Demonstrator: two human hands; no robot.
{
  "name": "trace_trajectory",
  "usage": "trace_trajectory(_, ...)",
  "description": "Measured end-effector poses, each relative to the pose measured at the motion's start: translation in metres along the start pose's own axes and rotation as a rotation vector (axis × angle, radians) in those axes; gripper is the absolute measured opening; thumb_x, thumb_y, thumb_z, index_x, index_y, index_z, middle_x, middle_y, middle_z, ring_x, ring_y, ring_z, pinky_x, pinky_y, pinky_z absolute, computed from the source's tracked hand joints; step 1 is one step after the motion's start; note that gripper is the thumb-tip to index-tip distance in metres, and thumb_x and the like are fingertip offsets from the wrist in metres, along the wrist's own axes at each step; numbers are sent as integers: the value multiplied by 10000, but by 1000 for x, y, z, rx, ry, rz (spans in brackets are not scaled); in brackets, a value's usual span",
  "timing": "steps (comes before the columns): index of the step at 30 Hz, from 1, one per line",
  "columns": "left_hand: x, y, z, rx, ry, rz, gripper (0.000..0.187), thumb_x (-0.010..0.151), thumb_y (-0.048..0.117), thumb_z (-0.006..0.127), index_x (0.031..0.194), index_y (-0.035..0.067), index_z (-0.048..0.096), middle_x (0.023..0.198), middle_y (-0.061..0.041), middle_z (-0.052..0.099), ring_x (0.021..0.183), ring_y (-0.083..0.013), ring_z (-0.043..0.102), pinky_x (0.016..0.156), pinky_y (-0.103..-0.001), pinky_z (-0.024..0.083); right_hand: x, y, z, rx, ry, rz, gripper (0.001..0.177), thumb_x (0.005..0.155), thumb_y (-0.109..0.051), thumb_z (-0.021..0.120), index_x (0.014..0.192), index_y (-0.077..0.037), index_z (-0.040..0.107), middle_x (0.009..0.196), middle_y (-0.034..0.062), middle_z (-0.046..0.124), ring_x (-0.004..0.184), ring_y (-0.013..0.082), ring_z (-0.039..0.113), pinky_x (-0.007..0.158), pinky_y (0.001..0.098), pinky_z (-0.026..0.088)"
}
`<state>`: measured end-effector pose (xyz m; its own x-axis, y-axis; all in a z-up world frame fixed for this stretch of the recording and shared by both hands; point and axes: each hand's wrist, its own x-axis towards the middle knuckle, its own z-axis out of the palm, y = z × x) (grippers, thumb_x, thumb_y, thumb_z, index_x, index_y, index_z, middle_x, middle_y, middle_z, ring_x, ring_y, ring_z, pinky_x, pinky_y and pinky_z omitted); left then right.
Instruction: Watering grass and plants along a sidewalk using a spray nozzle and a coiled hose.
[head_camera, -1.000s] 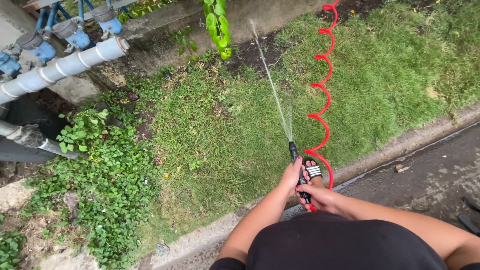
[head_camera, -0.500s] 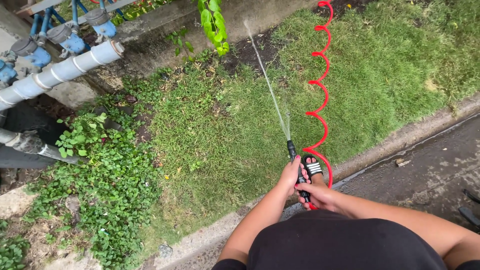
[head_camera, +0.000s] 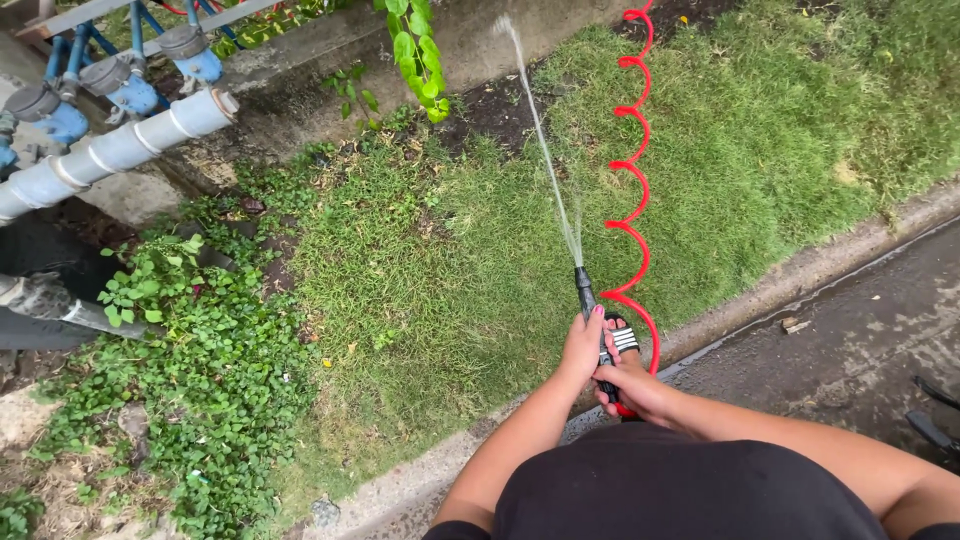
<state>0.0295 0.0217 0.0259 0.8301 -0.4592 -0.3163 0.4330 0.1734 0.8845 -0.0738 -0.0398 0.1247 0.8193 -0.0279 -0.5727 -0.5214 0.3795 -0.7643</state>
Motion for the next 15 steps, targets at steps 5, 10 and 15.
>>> trace_trajectory(5, -17, 13, 5, 8, -2, 131, 402, 1123, 391, 525, 940, 33, 542, 589, -116, 608, 451, -187, 649, 379, -288, 579, 16, 18, -7, -110, 10, -64, 160, 860, -138, 660, 831, 6, 598, 563, 197, 593, 388, 291, 609, 396, 362, 447)
trace_trajectory(10, -13, 2, 1, -20, -25, 256, 325, 1140, 326, 487, 976, 47, 518, 590, -114, 609, 447, -183, 640, 377, -263, 554, -37, -35, 34, -277, 33, -96, 224, 800, -174, 659, 657, -6, 701, 546, 161, 614, 421, 246, 635, 433, 280, 349)
trace_trajectory(15, -11, -5, -5, -18, -13, 248, 346, 1138, 353, 494, 986, 43, 523, 592, -108, 608, 448, -185, 646, 378, -262, 558, -27, -20, 29, -283, 40, -126, 215, 775, -176, 663, 627, -20, 676, 521, 143, 590, 396, 220, 612, 431, 259, 303)
